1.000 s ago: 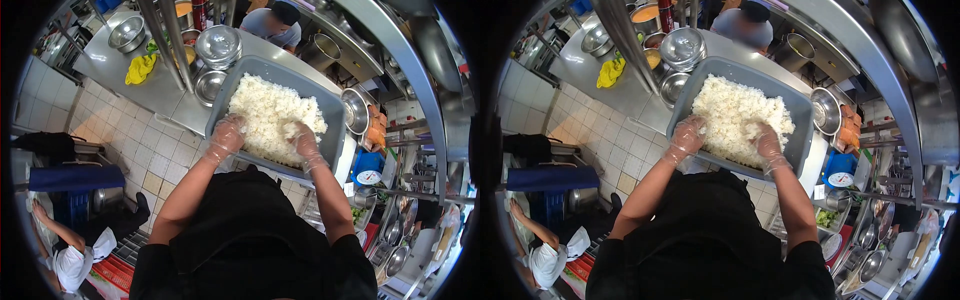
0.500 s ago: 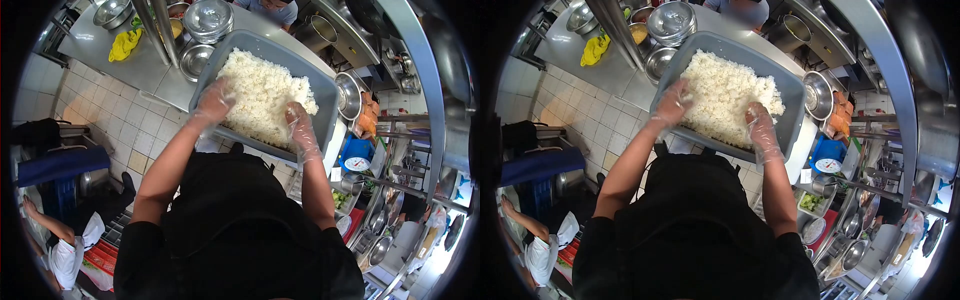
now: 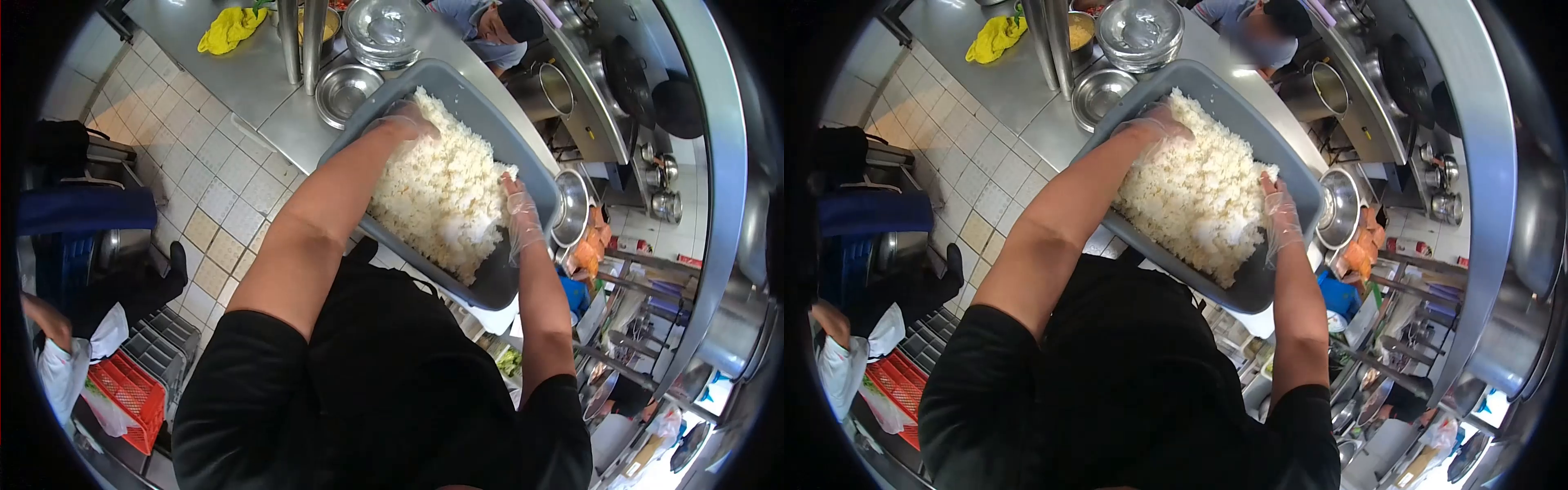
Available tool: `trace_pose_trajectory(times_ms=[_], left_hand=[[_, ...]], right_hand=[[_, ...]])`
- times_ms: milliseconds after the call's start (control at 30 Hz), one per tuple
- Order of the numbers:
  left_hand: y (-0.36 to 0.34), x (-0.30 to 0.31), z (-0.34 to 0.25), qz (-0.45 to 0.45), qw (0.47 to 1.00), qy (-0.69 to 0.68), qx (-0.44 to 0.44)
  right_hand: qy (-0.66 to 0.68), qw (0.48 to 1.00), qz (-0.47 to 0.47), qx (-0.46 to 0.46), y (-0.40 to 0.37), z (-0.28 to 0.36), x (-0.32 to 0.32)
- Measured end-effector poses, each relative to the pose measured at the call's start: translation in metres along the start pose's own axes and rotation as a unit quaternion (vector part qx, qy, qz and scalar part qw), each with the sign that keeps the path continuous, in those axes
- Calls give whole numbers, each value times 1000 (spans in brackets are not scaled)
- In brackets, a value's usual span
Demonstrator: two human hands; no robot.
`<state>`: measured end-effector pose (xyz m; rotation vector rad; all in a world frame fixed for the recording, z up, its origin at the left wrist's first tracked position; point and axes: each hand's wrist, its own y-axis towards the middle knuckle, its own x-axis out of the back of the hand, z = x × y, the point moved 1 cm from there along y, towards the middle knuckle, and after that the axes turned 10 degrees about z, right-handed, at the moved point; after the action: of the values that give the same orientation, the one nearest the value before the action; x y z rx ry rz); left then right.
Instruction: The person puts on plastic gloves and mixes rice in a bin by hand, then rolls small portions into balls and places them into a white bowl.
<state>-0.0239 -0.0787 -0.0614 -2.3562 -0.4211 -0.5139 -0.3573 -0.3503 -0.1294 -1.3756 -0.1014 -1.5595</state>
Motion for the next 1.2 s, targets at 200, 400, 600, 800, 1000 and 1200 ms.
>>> trace_pose_trajectory(times_ms=[200,400,600,800,1000,1200], left_hand=[[36,-47,4,27,971,-187,-145],[-3,-22,-42,152,965,-109,-183],[-18,-23,-53,213,933,-115,-267],[-37,-28,-65,140,941,68,-301],[-92,-26,-58,53,936,165,-307],[-125,-36,-34,52,958,87,-269]], right_hand=[[595,787,103,-126,-18,128,29],[600,779,96,-156,-32,208,53],[609,780,135,-42,-24,182,50],[341,940,13,-2,-97,228,87],[313,946,56,71,-137,211,66],[167,977,-98,88,-179,239,61]])
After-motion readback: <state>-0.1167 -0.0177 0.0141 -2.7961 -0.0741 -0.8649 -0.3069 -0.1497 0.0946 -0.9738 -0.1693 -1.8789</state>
